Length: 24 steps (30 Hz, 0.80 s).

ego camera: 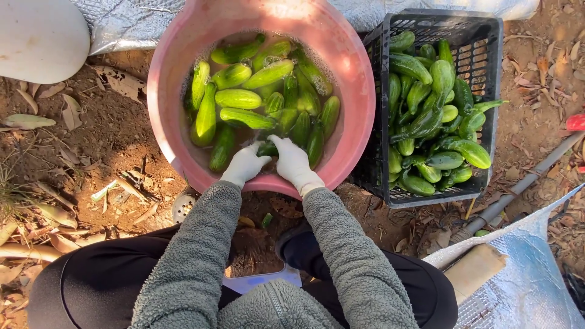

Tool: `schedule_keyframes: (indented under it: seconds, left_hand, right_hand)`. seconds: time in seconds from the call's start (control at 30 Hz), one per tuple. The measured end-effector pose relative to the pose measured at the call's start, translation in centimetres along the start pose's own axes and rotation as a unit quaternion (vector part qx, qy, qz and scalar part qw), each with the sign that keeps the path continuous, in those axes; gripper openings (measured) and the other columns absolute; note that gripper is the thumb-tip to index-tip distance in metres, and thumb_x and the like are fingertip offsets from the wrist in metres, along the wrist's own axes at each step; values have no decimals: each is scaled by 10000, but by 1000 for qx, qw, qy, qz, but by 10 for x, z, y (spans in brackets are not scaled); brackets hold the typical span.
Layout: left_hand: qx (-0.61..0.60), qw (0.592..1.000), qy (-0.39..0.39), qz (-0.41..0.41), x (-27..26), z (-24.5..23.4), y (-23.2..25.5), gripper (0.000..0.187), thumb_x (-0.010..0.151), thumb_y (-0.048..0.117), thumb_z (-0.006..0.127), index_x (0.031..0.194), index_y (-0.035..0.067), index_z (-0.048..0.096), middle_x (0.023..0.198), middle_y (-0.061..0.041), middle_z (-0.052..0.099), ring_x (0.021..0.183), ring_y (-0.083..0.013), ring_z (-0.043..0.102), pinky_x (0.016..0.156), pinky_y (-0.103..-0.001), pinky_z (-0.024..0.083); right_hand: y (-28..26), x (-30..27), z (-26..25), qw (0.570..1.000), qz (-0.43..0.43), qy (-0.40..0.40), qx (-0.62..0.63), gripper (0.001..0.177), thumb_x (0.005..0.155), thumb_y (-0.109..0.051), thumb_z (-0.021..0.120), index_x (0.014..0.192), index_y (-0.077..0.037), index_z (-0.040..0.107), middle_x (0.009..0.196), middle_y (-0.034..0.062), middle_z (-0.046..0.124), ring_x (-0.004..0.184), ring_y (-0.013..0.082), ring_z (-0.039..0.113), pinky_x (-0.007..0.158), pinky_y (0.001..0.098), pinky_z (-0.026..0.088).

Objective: Washing harvested cucumbers in a basin of water and sorting them into a plastic crate.

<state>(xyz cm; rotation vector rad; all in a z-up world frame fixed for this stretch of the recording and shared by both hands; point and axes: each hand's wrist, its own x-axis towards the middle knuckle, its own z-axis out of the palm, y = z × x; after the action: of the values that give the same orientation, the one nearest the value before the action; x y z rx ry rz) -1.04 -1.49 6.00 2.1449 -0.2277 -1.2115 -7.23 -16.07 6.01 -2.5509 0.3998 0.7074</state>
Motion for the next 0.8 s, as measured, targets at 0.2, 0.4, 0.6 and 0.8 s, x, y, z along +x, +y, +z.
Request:
schedule_keyframes:
  seconds: [0.2, 0.4, 0.6, 0.8]
  left_hand:
    - [11, 999, 30, 33, 23, 7, -21, 629, 997, 443, 560, 1555, 165, 473, 1530, -121, 540, 1451, -285, 462, 1221, -445, 357]
    - [23, 996, 49, 65, 66, 22, -72, 679, 966, 180, 535, 1619, 251, 366, 1480, -153, 541, 1421, -305, 473, 1209, -446, 392]
    - [67, 995, 75, -6, 81, 32, -90, 520, 895, 293, 592, 1405, 209, 656, 1299, -118, 709, 1279, -284, 621, 1129, -442, 445]
    - [-58, 988, 140, 28, 34, 3, -36, 482, 1021, 423, 486, 1437, 221, 621, 1388, -124, 651, 1354, -297, 543, 1180, -440, 398]
  right_hand:
    - [7, 4, 0, 999, -4, -19, 31, 596, 944, -330, 590, 1511, -236, 432, 1375, 130, 596, 1286, 341, 601, 1088, 504, 479]
    - [-6, -9, -9, 985, -4, -32, 167, 606, 984, -283, 559, 1548, -123, 403, 1457, 250, 551, 1374, 416, 518, 1164, 530, 403]
    - [2, 11, 13, 982, 83, -80, 149, 598, 925, -399, 516, 1461, -134, 526, 1334, 193, 663, 1296, 349, 605, 1118, 501, 453]
    - [-8, -14, -41, 957, 98, -86, 258, 763, 880, -467, 534, 1511, -44, 471, 811, 75, 742, 823, 191, 763, 1048, 422, 477]
